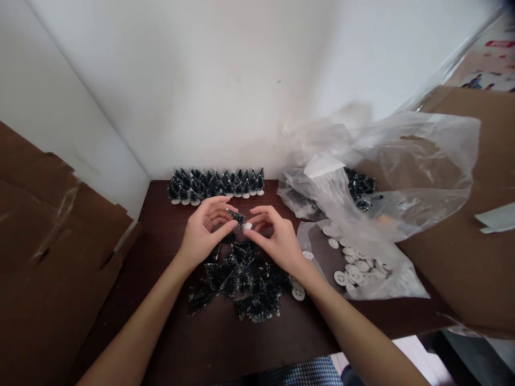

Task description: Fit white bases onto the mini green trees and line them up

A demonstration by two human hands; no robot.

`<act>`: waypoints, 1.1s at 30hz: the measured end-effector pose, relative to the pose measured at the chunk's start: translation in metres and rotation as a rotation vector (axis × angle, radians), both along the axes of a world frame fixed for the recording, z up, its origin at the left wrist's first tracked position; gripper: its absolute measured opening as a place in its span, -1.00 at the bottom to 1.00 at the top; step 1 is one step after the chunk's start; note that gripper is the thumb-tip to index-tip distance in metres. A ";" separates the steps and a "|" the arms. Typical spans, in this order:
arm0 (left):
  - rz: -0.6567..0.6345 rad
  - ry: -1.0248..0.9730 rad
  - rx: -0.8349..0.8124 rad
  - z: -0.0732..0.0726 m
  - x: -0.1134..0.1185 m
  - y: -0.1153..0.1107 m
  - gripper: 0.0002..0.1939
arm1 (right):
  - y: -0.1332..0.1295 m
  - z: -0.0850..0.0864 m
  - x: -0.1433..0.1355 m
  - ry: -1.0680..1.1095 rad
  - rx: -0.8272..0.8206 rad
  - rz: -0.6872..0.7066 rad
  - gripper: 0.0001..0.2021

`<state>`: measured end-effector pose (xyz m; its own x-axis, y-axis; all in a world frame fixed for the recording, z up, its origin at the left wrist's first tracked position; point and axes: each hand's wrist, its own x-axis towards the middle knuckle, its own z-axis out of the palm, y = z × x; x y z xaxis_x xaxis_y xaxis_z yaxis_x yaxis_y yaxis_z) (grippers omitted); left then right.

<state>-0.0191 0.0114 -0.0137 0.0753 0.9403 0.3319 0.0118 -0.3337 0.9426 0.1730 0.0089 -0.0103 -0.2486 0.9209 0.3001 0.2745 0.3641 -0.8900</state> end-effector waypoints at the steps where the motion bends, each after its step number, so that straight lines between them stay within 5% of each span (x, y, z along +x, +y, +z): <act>1: 0.006 -0.010 -0.013 0.001 0.000 0.000 -0.55 | -0.001 0.000 0.000 -0.010 0.003 0.008 -0.64; 12: -0.007 -0.030 -0.070 0.002 0.003 -0.002 -0.58 | -0.003 -0.009 0.000 -0.182 0.162 0.127 -0.40; 25: -0.001 0.035 -0.036 0.004 0.003 -0.002 -0.63 | -0.002 -0.008 0.002 -0.268 0.223 0.124 -0.40; 33: 0.266 0.058 -0.021 0.002 -0.023 0.013 -0.71 | 0.009 -0.003 0.014 -0.220 0.165 -0.027 -0.42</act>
<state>-0.0424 0.0246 -0.0113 -0.1571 0.9360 0.3149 0.1511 -0.2923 0.9443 0.1865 0.0179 -0.0133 -0.3003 0.8715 0.3877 0.4665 0.4888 -0.7372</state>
